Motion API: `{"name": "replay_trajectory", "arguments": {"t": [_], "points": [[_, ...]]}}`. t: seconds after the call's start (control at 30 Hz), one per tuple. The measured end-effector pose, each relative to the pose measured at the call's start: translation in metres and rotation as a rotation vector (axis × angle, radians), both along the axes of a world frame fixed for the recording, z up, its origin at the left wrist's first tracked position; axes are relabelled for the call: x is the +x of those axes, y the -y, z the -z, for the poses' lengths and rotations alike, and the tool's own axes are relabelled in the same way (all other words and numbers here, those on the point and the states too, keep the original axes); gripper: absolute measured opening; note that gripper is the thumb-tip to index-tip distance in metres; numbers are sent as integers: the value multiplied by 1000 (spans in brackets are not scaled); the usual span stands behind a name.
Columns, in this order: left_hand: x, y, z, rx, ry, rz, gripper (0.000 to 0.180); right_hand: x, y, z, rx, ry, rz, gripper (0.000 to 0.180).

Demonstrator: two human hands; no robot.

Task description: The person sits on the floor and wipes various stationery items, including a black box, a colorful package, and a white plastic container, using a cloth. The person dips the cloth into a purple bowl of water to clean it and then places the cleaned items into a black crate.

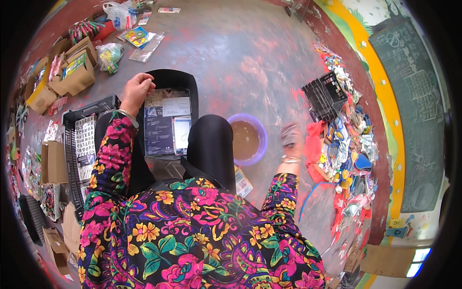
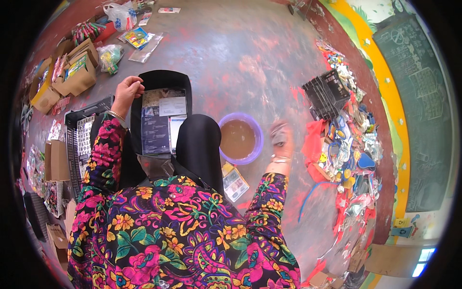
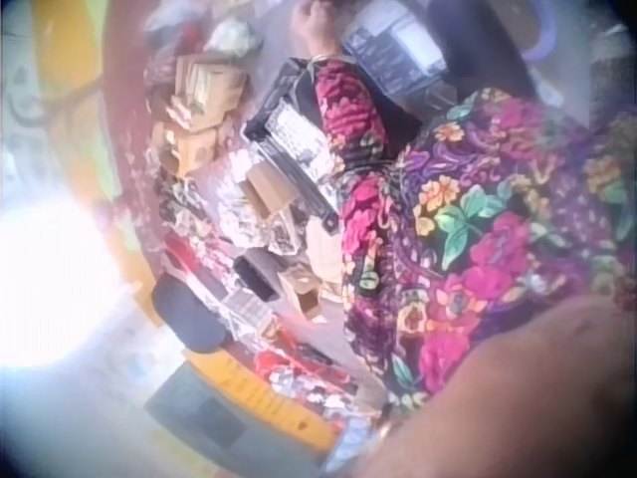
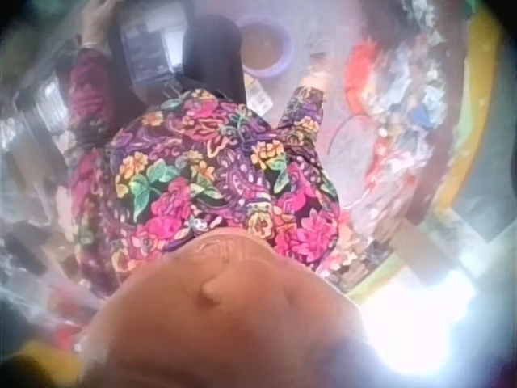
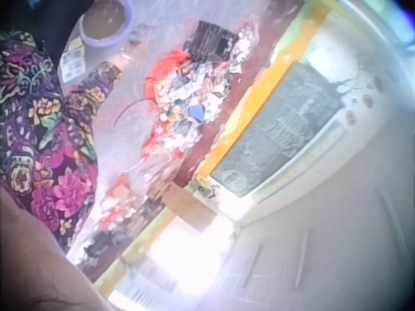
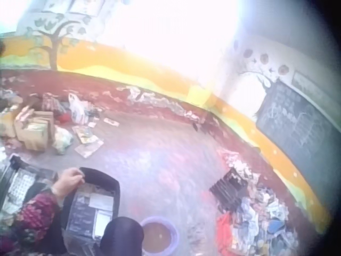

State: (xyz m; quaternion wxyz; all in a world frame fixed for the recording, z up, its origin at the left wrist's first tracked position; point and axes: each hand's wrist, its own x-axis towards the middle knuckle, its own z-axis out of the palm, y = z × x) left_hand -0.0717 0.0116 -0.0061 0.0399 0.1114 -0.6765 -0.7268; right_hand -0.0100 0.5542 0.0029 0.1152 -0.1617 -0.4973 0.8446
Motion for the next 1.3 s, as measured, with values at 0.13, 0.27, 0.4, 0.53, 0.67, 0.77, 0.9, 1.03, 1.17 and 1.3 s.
{"name": "replay_trajectory", "arguments": {"t": [0.13,0.27,0.4,0.53,0.67,0.77,0.9,1.03,1.17,1.3], "points": [[-2,-4,16,93,-6,30,11,47,-50,124,128,651,300,15],[17,-13,15,109,12,120,10,43,-43,99,-20,199,198,21],[30,-26,16,139,27,276,11,-15,45,-23,-53,-103,-81,29],[56,-36,-31,227,-16,398,20,-41,180,-100,-57,-285,-449,36],[75,-42,-68,604,33,421,32,-43,288,-99,-146,-278,-727,41],[63,-43,-69,617,103,329,35,-59,339,-70,-256,-216,-865,41],[66,-29,-36,644,110,221,30,-67,354,-31,-247,-151,-789,34],[66,-6,-17,383,72,116,28,-100,315,6,-18,29,-610,27],[62,22,-24,283,-139,-26,24,-106,305,7,-120,-19,-465,26],[58,32,-43,393,-248,-116,21,-101,293,23,-97,23,-469,23]]}}
